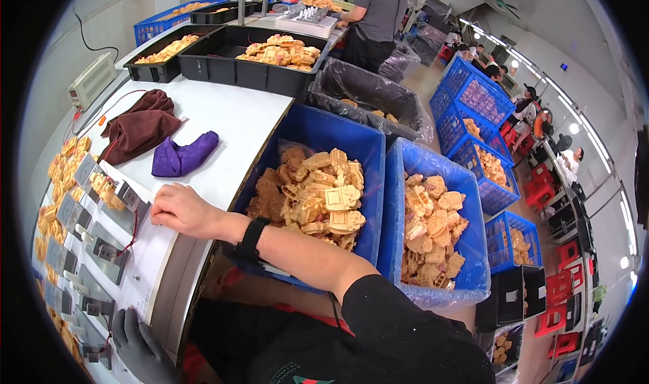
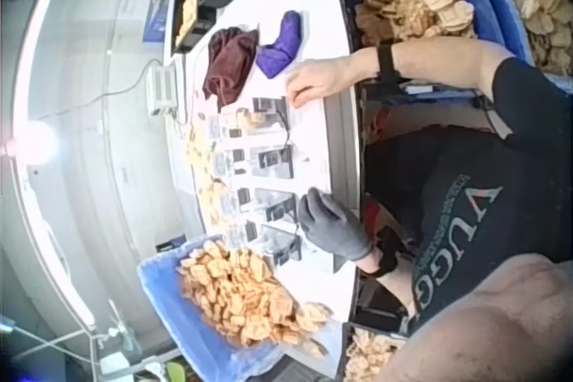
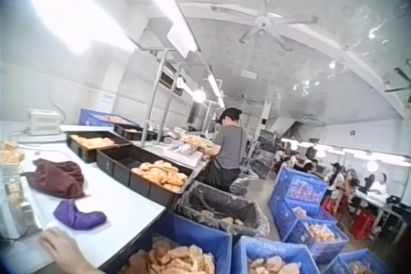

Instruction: Testing and sorting orange plastic toy or electronics housings on an industrial testing jig.

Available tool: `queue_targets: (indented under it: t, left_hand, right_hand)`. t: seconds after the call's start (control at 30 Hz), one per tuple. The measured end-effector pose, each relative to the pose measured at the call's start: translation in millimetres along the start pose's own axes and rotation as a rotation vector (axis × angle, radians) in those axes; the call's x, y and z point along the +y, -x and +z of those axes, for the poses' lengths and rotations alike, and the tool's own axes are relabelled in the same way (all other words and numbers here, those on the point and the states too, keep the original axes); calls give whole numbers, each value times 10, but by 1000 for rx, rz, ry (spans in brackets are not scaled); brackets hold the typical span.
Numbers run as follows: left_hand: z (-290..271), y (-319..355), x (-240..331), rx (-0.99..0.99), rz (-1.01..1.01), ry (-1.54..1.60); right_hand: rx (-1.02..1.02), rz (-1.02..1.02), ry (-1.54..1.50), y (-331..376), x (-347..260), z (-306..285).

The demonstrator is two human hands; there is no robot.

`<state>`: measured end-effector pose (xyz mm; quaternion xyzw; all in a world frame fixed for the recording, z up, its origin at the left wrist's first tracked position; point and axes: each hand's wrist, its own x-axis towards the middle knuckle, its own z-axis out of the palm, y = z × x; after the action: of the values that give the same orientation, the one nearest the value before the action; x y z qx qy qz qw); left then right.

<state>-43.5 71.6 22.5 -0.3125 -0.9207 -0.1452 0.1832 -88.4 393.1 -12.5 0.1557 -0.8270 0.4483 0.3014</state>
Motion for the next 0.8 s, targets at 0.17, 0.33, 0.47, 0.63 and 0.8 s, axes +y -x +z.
queue_targets:
  t: [0.17,0.33,0.47,0.63,0.8]
  left_hand:
    - [-20,-2,33,1,-3,5]
    - [-16,-6,37,13,3,-5]
    - [3,-9,21,16,6,2]
    - [-9,-10,36,15,0,9]
    - [-20,-9,57,15,-7,18]
  right_hand:
    - [-3,-19,43,6,-23,-6]
    - [-12,-21,30,6,-6,-7]
    - [16,-19,37,13,-7,-3]
    - [10,-15,38,10,-19,-5]
    - [2,-5,26,8,-12,-10]
